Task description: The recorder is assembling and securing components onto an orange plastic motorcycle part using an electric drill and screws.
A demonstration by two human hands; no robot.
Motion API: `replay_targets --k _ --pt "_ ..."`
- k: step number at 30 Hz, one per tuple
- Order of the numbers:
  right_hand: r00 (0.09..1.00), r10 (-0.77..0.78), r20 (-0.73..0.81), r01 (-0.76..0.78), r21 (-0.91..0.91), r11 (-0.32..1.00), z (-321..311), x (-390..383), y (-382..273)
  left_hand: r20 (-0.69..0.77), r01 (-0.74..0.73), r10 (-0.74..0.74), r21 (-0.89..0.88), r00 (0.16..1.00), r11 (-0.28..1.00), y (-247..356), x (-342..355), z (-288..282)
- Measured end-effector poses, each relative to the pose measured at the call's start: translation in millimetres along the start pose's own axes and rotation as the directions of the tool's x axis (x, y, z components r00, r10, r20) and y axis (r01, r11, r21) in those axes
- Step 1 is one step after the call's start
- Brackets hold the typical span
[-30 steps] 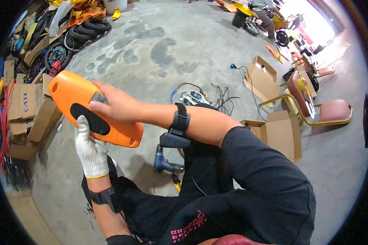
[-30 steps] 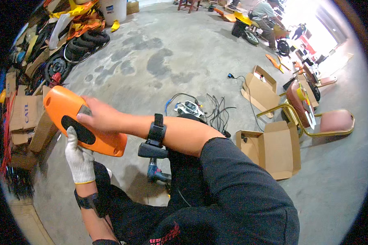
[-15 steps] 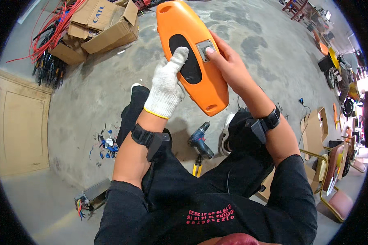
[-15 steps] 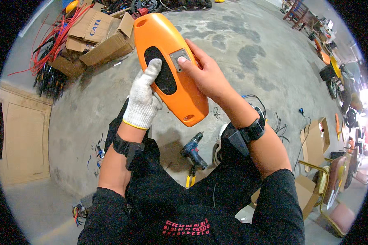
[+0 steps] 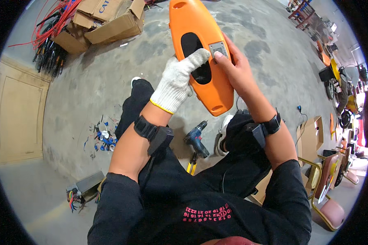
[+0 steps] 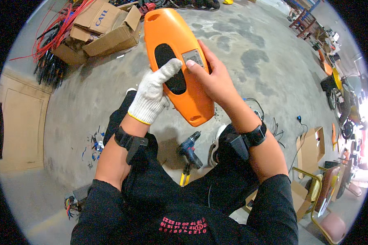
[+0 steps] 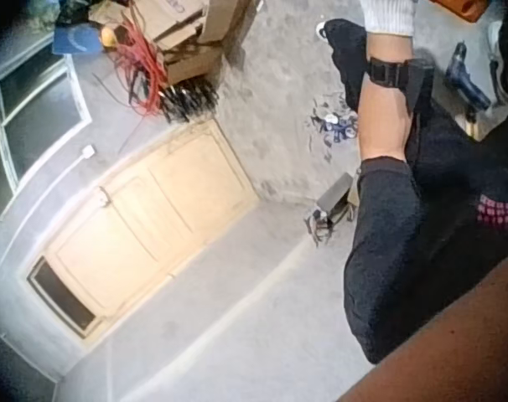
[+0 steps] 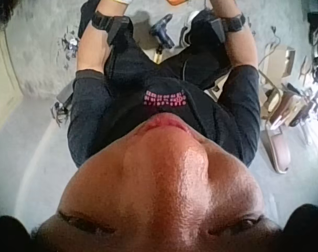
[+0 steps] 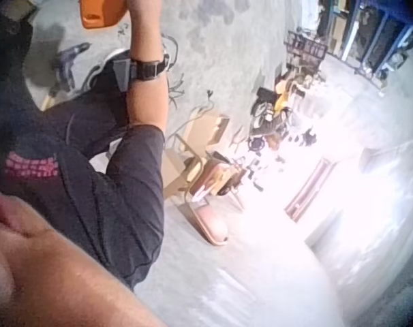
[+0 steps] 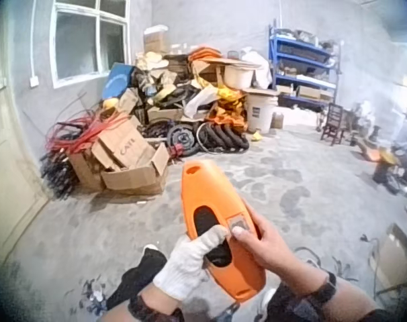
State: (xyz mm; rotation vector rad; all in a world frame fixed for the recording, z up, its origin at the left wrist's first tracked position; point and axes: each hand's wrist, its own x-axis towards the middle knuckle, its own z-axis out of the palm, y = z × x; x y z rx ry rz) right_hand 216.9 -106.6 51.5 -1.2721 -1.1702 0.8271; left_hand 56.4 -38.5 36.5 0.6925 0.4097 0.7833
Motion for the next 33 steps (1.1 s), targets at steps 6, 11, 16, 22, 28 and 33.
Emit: replay_targets --k 6,11,16,22,28,33 --pt "0.999 -0.043 -0.023 0.041 -0.078 0.996 7.9 -1.6 -4.4 0.076 0.044 -0.044 0.006 0.996 0.999 -1.3 -0.1 -4.4" --pt "0.993 -0.116 -0.006 0.115 -0.092 0.989 10.1 -0.7 -2.6 0.073 -0.013 0.01 0.038 0.997 0.999 0.6 -3.1 -2.2" --pt "0.99 -0.139 0.006 0.139 -0.119 0.983 9.0 -0.1 -1.4 0.074 0.021 -0.022 0.012 0.997 1.0 6.3 -8.8 0.5" --pt "0.99 -0.14 0.019 0.141 -0.14 0.98 10.4 -0.9 -4.5 0.051 0.061 -0.062 0.017 0.997 0.998 12.7 -12.2 2.2" --pt "0.99 -0.141 0.02 0.143 -0.131 0.981 15.1 -1.1 -3.3 0.062 0.048 -0.048 -0.009 0.997 0.999 12.3 -10.8 -1.8" --pt "0.991 -0.132 0.009 0.133 -0.058 0.989 14.7 -2.0 0.5 0.076 0.045 -0.041 -0.046 0.996 0.998 8.7 -10.6 2.0"
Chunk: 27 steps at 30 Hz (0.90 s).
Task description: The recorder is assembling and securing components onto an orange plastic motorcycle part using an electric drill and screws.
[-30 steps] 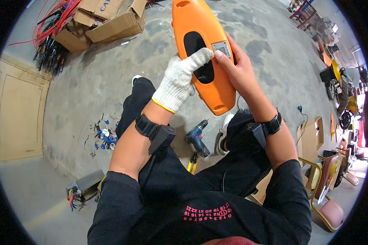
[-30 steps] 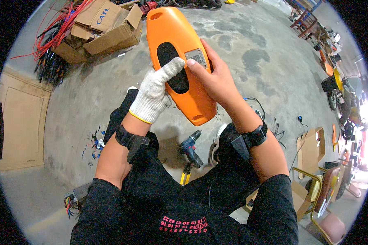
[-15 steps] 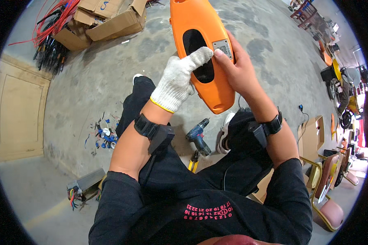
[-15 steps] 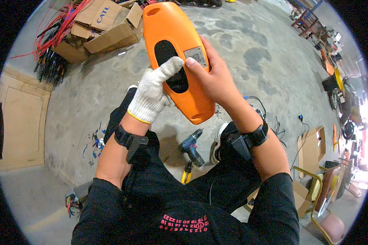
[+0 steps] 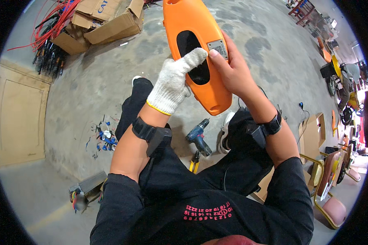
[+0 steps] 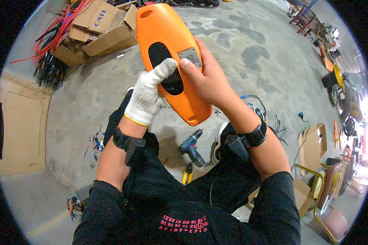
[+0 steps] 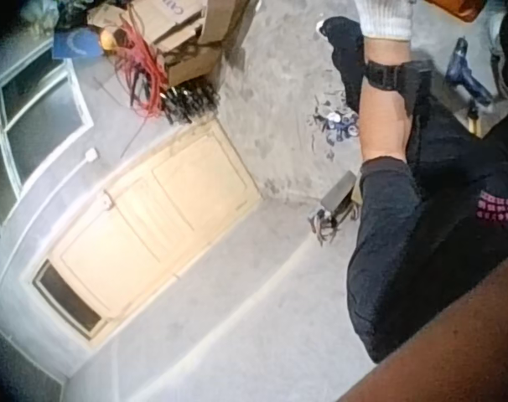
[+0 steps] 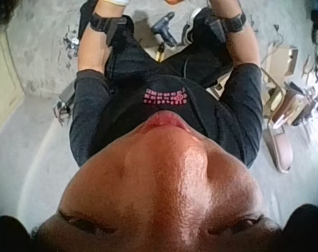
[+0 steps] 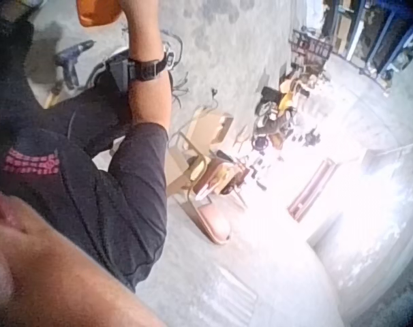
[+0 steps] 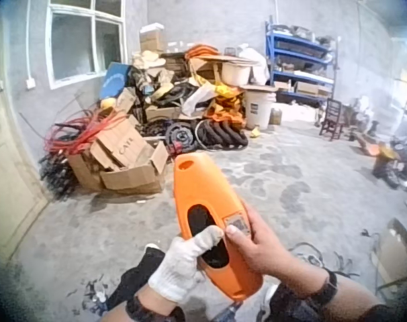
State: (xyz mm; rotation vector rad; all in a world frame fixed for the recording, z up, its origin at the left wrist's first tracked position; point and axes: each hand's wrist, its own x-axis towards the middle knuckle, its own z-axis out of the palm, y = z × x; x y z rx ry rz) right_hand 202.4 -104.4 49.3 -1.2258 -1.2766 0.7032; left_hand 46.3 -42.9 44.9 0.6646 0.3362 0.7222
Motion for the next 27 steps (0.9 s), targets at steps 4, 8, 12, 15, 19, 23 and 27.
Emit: replay_targets --k 4,8,12,15,19,23,27 --pt "1.0 -0.023 0.002 0.023 -0.062 0.998 -1.0 -0.6 2.6 0.0 0.011 -0.011 0.002 1.0 1.0 0.7 0.3 -1.4" --pt "0.999 -0.049 0.003 0.049 -0.062 0.997 0.0 0.3 -1.2 -0.01 0.016 -0.016 0.026 1.0 1.0 1.5 2.4 -6.0" --pt "1.0 -0.031 -0.006 0.031 -0.014 0.999 -4.0 1.7 -4.5 -0.017 0.02 -0.019 0.072 1.0 0.997 5.6 1.2 -1.0" --pt "0.999 -0.027 -0.035 0.028 0.023 0.999 -5.3 1.9 9.6 0.02 0.015 -0.015 0.007 1.0 1.0 0.2 5.2 3.4" --pt "1.0 0.01 -0.019 -0.01 0.005 1.0 1.0 3.0 16.6 -0.016 -0.001 0.001 0.044 1.0 0.999 2.4 -1.1 1.3" --pt "0.997 0.04 -0.06 -0.041 -0.009 0.999 3.6 -0.6 9.7 0.011 0.013 -0.012 -0.045 1.0 0.999 -4.1 2.5 -1.5" --pt "0.999 0.046 -0.021 -0.046 0.001 0.999 9.1 8.6 7.4 0.023 -0.01 0.012 -0.064 1.0 0.998 -1.0 2.5 -9.1"
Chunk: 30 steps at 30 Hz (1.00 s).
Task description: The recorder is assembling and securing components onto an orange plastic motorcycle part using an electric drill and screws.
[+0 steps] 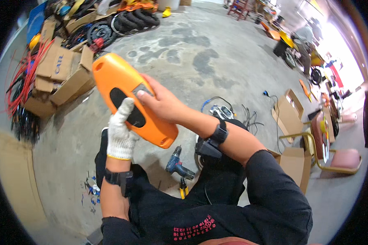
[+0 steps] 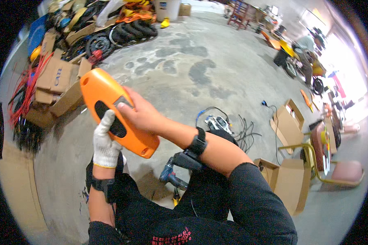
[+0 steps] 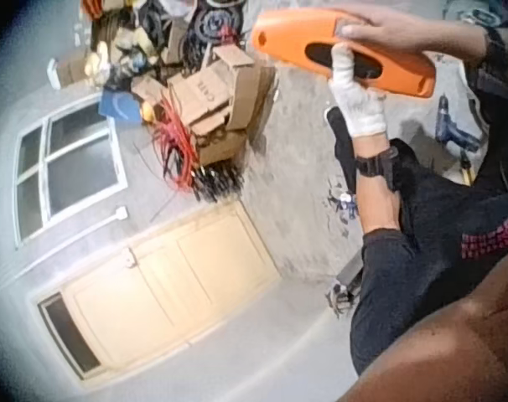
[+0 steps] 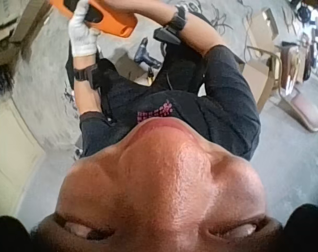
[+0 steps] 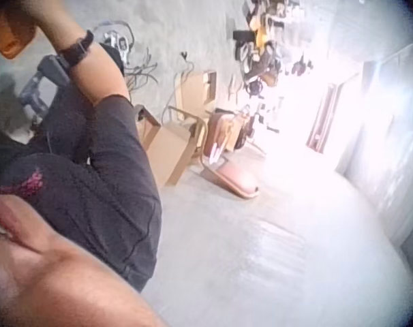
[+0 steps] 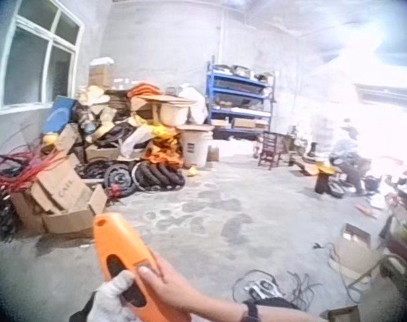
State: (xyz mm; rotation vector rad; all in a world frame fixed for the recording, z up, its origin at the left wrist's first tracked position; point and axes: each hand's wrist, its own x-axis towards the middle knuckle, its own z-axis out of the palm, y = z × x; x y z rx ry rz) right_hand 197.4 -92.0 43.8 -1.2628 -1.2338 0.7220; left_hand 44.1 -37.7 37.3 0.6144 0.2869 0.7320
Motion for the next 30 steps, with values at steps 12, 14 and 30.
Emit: replay_targets --k 12,14,30 --pt "0.983 0.161 -0.083 -0.163 -0.012 0.987 -4.6 17.4 55.6 -0.149 0.051 -0.058 -0.053 0.987 0.997 8.3 3.8 -7.7" --pt "0.973 0.124 -0.195 -0.13 -0.016 0.991 -13.8 38.1 86.9 -0.207 0.039 -0.061 -0.108 0.976 0.993 10.4 6.6 -19.0" --pt "0.784 0.612 -0.103 -0.472 -0.74 0.48 48.1 -83.6 396.7 -0.556 -0.49 0.415 0.015 0.721 0.872 102.3 -13.9 -52.3"
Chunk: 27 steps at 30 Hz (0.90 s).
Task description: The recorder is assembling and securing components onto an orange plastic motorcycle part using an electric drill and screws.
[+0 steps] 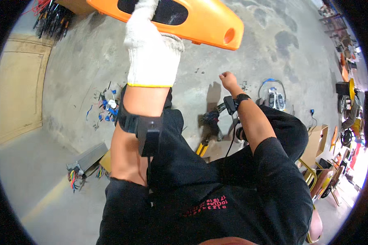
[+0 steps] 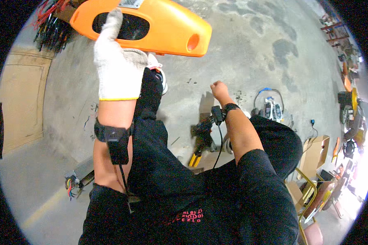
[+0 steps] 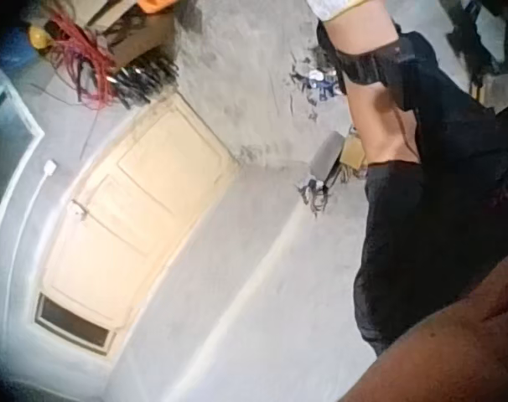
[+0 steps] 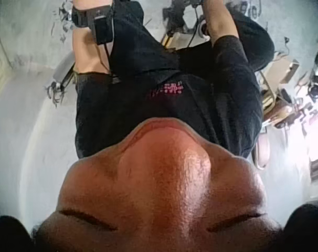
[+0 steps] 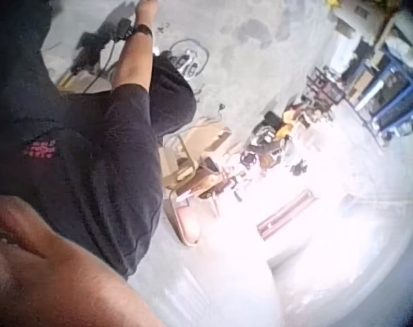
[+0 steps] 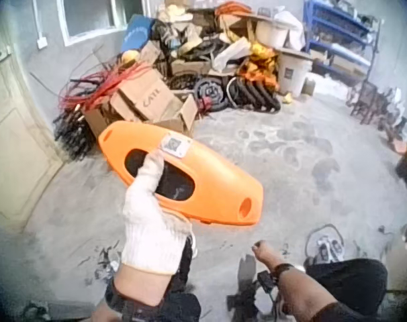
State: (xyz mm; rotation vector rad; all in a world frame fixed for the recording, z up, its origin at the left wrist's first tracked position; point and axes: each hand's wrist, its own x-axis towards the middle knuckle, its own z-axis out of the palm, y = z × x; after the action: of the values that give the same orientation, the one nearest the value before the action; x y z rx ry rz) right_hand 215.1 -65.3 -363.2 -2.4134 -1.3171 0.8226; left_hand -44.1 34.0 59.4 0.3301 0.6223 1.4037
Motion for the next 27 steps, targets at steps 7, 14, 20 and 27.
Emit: replay_targets --k 7,14,20,27 --pt "0.995 -0.082 0.06 0.083 -0.029 0.996 67.5 8.2 -36.2 -0.01 -0.158 0.163 0.197 0.987 0.967 -10.7 -15.5 22.6" --pt "0.991 -0.133 -0.026 0.133 0.389 0.912 80.9 28.7 -21.2 0.072 -0.173 0.161 0.225 0.984 0.959 -6.0 -10.7 6.1" --pt "0.984 -0.115 0.14 0.029 0.506 0.862 90.3 34.6 -33.8 0.143 -0.15 0.126 0.178 0.982 0.972 5.2 -11.9 -4.9" --pt "0.828 -0.268 0.493 -0.491 0.868 0.081 31.4 52.8 0.3 0.337 -0.02 0.008 0.033 0.942 0.999 4.3 1.3 -30.5"
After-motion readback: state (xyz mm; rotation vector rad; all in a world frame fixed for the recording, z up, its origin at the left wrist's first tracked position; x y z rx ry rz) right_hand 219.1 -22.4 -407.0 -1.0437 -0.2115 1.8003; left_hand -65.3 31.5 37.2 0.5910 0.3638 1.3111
